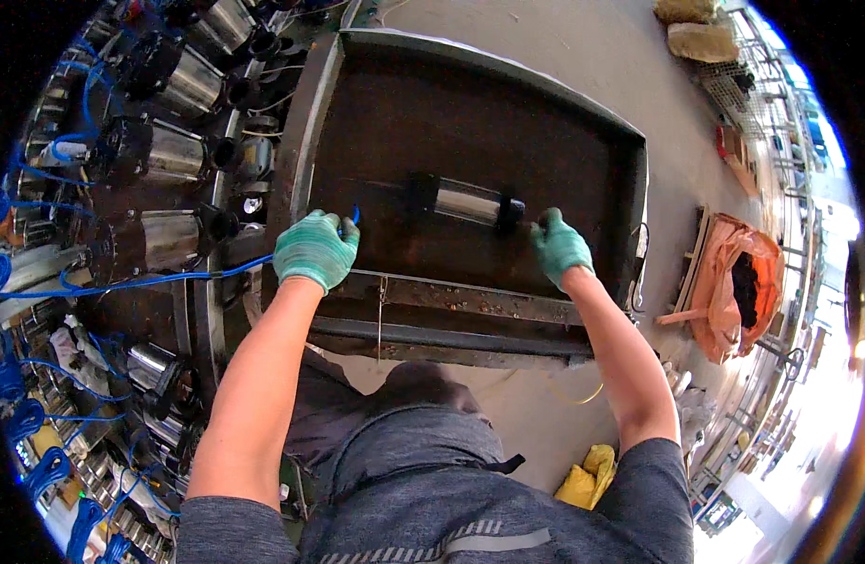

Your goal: The person repeatedly picks up a cylindrical metal pump from a large metal tray, connects a blue hose to its inlet, and places it back in the tray. The person wears green gloves and performs this repetitive cycle in a workshop environment filled with similar equipment.

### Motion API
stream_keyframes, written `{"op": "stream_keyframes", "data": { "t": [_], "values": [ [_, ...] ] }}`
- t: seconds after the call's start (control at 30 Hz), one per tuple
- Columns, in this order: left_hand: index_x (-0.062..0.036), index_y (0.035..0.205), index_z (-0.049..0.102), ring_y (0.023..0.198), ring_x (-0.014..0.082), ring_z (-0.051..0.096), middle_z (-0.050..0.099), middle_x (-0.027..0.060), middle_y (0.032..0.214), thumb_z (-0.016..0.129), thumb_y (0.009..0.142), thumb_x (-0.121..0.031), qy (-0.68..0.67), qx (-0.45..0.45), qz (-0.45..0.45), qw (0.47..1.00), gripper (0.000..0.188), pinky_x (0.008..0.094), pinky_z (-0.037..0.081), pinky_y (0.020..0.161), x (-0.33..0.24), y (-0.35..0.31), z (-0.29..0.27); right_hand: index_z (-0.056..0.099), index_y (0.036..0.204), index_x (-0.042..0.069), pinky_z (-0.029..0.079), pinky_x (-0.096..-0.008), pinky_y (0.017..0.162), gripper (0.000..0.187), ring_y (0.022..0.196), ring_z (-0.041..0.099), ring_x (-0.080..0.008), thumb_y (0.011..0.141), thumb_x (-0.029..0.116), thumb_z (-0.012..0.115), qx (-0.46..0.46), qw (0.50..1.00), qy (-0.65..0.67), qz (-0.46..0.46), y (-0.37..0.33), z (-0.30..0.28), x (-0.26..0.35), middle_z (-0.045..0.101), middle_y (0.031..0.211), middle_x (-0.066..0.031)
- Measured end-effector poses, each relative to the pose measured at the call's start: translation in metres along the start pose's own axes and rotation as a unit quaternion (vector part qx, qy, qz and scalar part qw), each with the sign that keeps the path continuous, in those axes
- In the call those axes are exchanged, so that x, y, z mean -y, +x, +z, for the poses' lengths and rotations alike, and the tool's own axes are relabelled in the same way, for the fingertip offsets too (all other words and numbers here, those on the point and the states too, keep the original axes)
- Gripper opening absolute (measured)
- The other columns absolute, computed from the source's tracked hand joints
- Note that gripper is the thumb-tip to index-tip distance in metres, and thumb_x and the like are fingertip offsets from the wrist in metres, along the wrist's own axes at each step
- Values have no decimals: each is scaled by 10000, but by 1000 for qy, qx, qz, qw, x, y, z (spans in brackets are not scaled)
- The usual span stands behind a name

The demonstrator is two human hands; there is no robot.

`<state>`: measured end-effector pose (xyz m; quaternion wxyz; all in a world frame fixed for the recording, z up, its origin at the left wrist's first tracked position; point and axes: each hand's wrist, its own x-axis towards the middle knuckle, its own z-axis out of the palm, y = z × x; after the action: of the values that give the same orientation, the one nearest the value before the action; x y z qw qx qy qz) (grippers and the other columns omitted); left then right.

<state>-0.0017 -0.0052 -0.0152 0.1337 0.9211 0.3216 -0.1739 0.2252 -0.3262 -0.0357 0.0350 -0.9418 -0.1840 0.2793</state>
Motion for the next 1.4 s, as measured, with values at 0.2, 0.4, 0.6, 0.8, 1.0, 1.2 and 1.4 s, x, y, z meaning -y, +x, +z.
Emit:
{"op": "stream_keyframes", "data": {
  "t": [0.2, 0.4, 0.6, 0.8, 1.0, 1.2, 1.4],
  "values": [
    [-83, 956, 740, 979, 373, 704, 709, 157, 1081, 469, 996, -405, -9, 0, 1, 1000, 423, 507, 562, 879, 2, -1, -4, 433, 1416, 66, 529, -525, 943, 540, 1143, 657, -436, 1028, 438, 487, 25, 996, -71, 48, 44, 18, 54, 682, 1250, -239],
    [-92, 1020, 679, 994, 381, 691, 689, 158, 1100, 553, 981, -392, -53, -3, -14, 999, 328, 509, 556, 863, 4, -3, -6, 347, 1538, 50, 527, -514, 965, 704, 1164, 649, -440, 982, 436, 540, 35, 991, -88, 96, 60, 29, 64, 666, 1270, -271],
    [-95, 1024, 641, 989, 404, 684, 688, 167, 1094, 569, 974, -379, -106, -48, -10, 993, 297, 530, 554, 842, 8, -7, -1, 273, 1602, 70, 531, -478, 997, 853, 1223, 639, -403, 907, 371, 665, 55, 983, -112, 133, 62, 17, 72, 643, 1336, -256],
    [-93, 969, 627, 879, 471, 649, 677, 223, 902, 529, 1015, -440, -287, -260, 23, 922, 364, 566, 507, 735, 37, 0, 24, 510, 1388, 71, 537, -495, 981, 718, 1223, 633, -391, 837, 444, 779, -87, 981, -171, -4, 2, -55, 73, 686, 1223, -213],
    [-34, 884, 681, 662, 307, 569, 640, 184, 733, 678, 966, -368, -423, -323, 64, 844, 344, 439, 469, 657, 70, -53, -44, 700, 1091, 129, 547, -488, 858, 235, 1017, 681, -421, 872, 203, 656, -43, 988, -106, -101, -97, -147, 63, 726, 1048, -195],
    [-20, 910, 720, 716, 84, 441, 578, -45, 752, 688, 1003, -331, -624, -264, -15, 736, 326, 308, 387, 645, 132, -122, -83, 711, 978, 50, 543, -410, 752, 151, 790, 684, -351, 852, 121, 671, -33, 982, 115, -148, -161, -144, 45, 720, 889, -208],
    [-15, 881, 727, 719, 78, 431, 590, -39, 740, 700, 998, -315, -477, -274, -91, 830, 323, 304, 396, 638, 175, -165, -77, 729, 975, 77, 559, -439, 773, 158, 854, 705, -392, 860, 177, 686, -23, 974, 129, -185, -192, -85, 53, 724, 921, -208]
  ]
}}
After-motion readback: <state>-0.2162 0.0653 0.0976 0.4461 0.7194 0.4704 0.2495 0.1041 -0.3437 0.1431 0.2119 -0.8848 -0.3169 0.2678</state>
